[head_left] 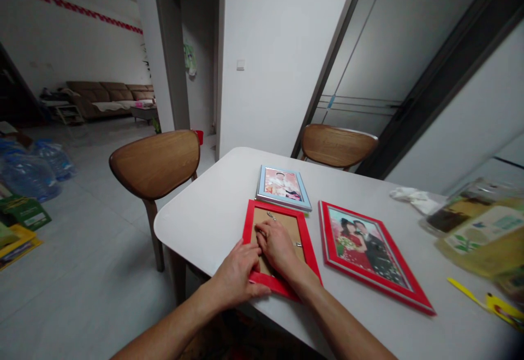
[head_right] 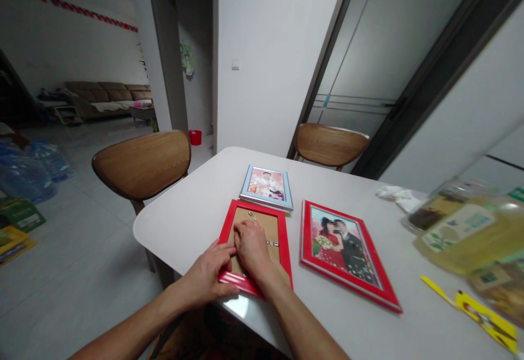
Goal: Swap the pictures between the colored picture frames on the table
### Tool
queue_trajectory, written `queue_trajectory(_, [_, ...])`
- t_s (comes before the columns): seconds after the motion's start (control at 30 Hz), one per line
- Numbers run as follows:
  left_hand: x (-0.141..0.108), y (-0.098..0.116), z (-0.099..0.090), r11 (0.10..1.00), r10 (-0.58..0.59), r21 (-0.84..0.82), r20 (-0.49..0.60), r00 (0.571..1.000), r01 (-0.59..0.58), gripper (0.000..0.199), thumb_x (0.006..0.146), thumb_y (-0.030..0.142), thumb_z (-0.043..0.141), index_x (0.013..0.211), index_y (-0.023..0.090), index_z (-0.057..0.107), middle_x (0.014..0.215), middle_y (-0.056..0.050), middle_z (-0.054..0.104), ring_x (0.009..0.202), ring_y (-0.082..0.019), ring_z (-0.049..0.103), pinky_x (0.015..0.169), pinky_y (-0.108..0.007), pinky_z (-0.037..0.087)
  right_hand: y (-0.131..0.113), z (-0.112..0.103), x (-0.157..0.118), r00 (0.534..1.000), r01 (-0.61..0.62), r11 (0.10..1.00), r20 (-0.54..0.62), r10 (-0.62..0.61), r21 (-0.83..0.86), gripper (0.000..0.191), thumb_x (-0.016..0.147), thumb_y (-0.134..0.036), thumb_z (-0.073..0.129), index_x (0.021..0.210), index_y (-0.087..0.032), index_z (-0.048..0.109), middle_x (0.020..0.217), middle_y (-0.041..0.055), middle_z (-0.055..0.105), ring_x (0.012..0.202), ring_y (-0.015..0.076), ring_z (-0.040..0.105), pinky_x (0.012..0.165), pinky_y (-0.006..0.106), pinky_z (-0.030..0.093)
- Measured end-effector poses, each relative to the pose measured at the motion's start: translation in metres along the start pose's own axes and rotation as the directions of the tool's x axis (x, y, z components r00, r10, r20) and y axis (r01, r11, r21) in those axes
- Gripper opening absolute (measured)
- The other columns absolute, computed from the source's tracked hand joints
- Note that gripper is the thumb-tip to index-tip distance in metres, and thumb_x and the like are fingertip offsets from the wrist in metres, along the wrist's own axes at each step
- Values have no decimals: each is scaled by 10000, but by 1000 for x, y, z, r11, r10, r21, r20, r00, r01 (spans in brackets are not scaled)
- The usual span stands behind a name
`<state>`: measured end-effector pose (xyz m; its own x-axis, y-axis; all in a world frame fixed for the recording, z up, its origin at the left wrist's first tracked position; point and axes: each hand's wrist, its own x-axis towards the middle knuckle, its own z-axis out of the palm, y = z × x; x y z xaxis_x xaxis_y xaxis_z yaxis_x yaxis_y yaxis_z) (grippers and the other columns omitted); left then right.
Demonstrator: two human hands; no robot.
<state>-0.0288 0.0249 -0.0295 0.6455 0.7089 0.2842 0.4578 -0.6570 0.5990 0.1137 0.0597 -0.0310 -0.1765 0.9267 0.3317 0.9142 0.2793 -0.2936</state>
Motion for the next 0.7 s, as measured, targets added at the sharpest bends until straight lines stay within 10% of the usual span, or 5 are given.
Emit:
queue_trajectory(0.43, [0, -2, 1, 1000, 4, -10, -6, 1000, -4, 317, 517, 303, 741, 695, 168, 516, 900, -30, 590, 858, -212, 529, 854, -349, 333, -1, -7, -3, 995, 64, 995, 69, -69, 76, 256, 765, -174, 415, 849, -198, 656, 902, 24, 636, 869, 146, 522, 796, 251, 361])
queue_trajectory(0.7, [-3, -9, 5, 999, 28, -17, -24, 999, -28, 342, 497, 319, 752, 706, 156, 536, 1048, -94, 565, 1013, -244, 484, 941, -381, 267, 31, -5, 20, 964, -266, 964, -13, 266, 10, 297, 776, -268, 399, 916, -145, 630, 884, 94, 648, 806, 166, 577, 706, 245, 387])
